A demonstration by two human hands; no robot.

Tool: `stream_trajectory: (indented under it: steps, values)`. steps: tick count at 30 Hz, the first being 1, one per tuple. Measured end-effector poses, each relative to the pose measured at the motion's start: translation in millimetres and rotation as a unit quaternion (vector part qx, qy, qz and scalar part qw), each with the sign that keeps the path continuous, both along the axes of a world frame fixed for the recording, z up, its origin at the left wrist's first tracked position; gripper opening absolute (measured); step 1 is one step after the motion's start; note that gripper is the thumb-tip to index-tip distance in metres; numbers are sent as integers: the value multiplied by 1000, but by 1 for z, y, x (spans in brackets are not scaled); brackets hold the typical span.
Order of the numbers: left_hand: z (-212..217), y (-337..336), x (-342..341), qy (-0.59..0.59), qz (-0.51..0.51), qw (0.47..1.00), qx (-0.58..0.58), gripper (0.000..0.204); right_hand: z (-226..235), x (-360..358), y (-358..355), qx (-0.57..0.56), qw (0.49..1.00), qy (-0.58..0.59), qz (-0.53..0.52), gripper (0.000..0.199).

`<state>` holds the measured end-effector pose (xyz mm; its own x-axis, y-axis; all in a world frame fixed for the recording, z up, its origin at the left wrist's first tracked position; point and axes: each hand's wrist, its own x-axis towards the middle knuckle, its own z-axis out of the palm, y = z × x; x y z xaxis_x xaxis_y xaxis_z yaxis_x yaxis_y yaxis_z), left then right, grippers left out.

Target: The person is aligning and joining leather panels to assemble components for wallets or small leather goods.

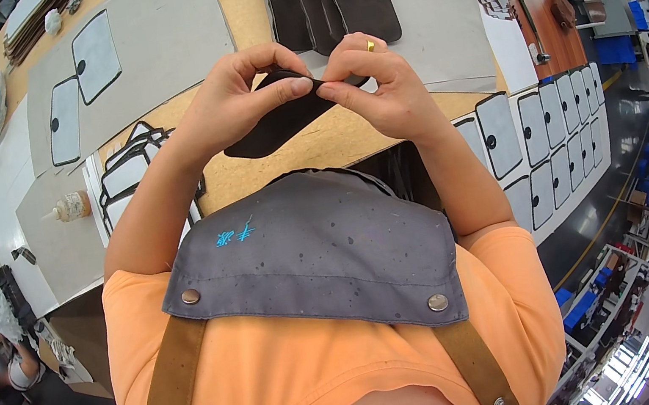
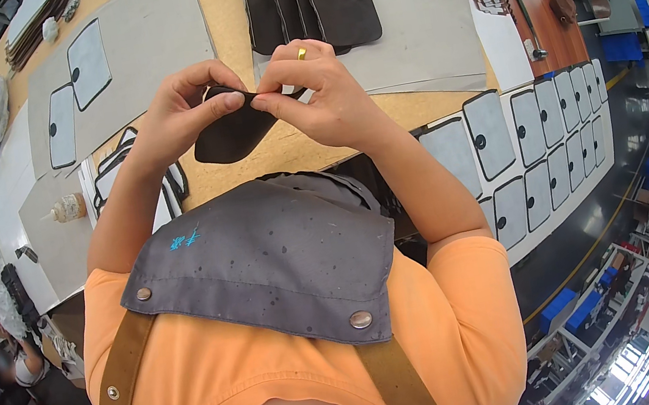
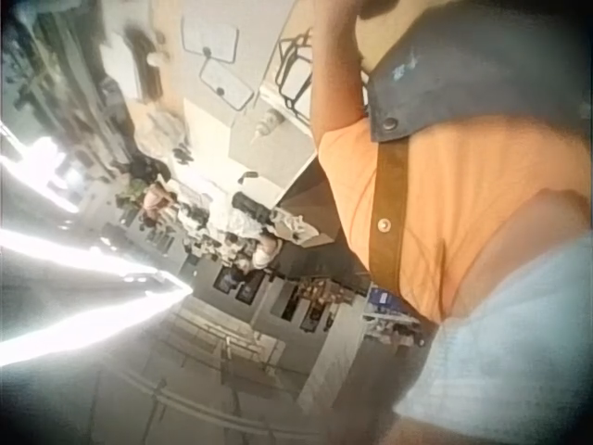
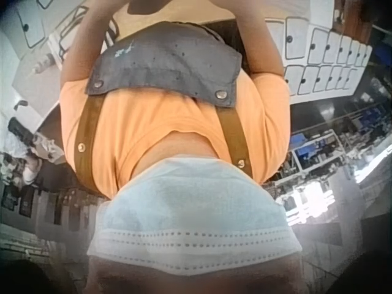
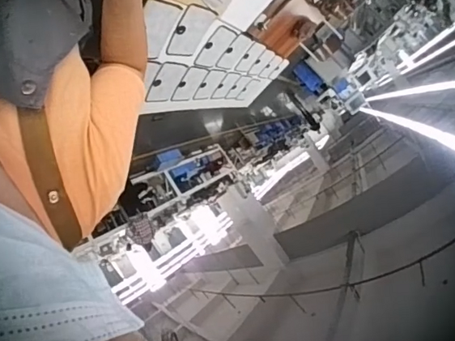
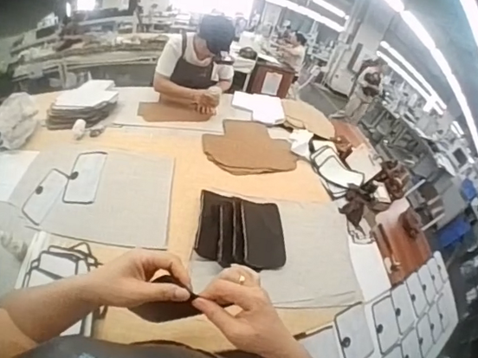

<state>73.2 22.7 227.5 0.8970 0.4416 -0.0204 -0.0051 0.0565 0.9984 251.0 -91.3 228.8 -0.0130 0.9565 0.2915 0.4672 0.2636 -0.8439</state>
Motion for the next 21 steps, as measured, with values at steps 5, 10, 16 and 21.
stream_trajectory:
  steps: [5,10,16,21]
  values:
    - [-4,-5,-3,53,36,997,36,9,0,-7,-1,87,989,-110,-55,10]
    - [-15,-10,-1,-46,92,995,13,10,1,-8,-4,112,980,-145,-81,7]
    - [-18,-15,-3,-63,102,992,-44,13,4,-9,-4,35,996,-47,-62,8]
    - [-19,-17,-2,-72,85,993,-24,12,5,-6,-6,-34,998,38,-36,10]
